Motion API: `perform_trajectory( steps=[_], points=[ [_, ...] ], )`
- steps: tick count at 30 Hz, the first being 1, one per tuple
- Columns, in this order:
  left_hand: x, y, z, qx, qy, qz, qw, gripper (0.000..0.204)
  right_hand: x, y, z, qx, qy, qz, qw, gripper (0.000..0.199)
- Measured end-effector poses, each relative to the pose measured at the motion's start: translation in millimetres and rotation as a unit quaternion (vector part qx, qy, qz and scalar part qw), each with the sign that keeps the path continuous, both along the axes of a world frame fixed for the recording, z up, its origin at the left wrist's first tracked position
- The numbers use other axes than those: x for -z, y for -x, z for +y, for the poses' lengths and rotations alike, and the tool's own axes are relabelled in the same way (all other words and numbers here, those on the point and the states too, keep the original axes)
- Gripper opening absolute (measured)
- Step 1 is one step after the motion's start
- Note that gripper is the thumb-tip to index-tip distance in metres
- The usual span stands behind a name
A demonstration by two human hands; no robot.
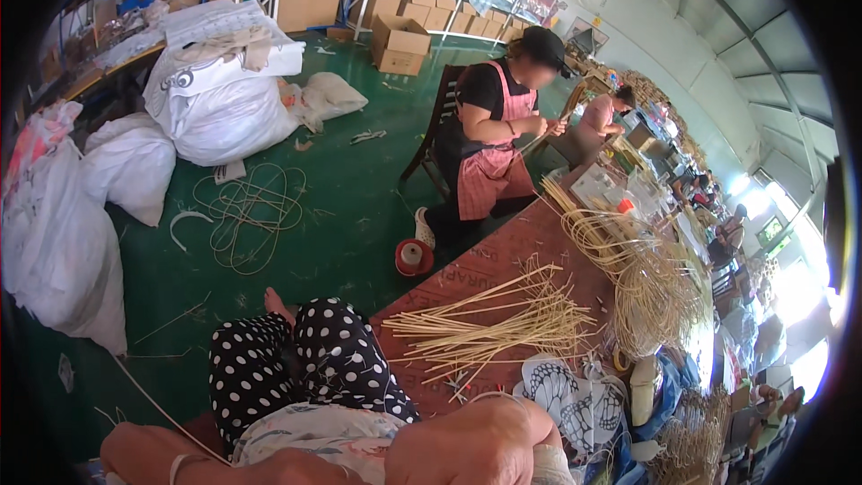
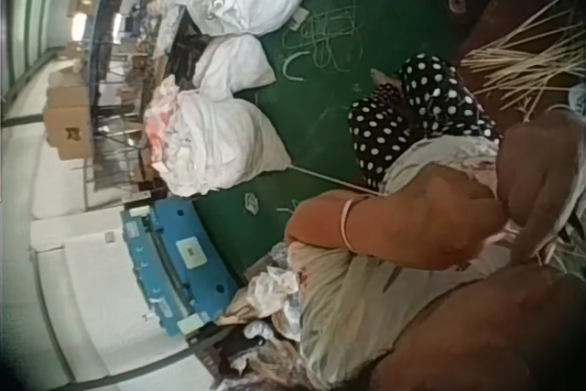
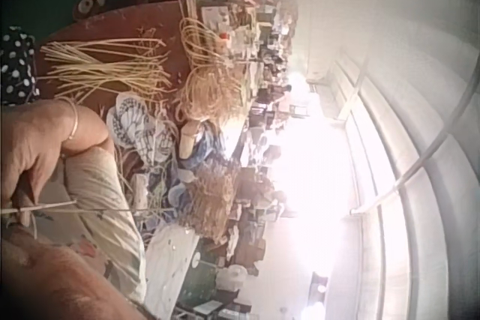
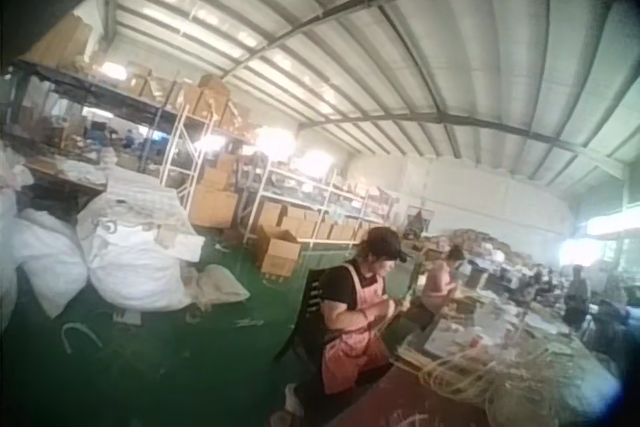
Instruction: The person sits on the floor and weaves thin bamboo strips together by hand, bending and interlacing them to form a structure. They repeatedly pick up new strips and integrate them into the growing weave, occasionally adjusting the alignment of the pieces.
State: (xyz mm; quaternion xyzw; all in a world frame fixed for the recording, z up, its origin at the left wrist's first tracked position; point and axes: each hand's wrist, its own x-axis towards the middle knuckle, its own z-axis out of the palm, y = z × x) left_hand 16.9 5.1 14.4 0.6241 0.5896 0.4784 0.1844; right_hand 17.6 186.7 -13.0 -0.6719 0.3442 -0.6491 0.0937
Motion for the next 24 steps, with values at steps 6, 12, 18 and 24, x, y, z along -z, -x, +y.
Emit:
perform_trajectory(
  steps=[6, 12, 18, 24],
  points=[
    [5, 14, 8, -0.082, -0.05, 0.004, 0.995, 0.013, 1, 14, 19, 0.298, -0.053, 0.006, 0.953, 0.011],
    [14, 25, 14, -0.285, -0.138, 0.125, 0.94, 0.01, 54, 5, -5, 0.318, -0.027, -0.332, 0.888, 0.009],
    [25, 25, 10, -0.363, -0.122, 0.24, 0.892, 0.018, 37, -15, 1, 0.538, -0.124, -0.037, 0.833, 0.017],
    [35, 22, 12, -0.357, -0.103, 0.25, 0.894, 0.024, 9, -30, -1, 0.599, -0.156, -0.009, 0.785, 0.021]
  ],
)
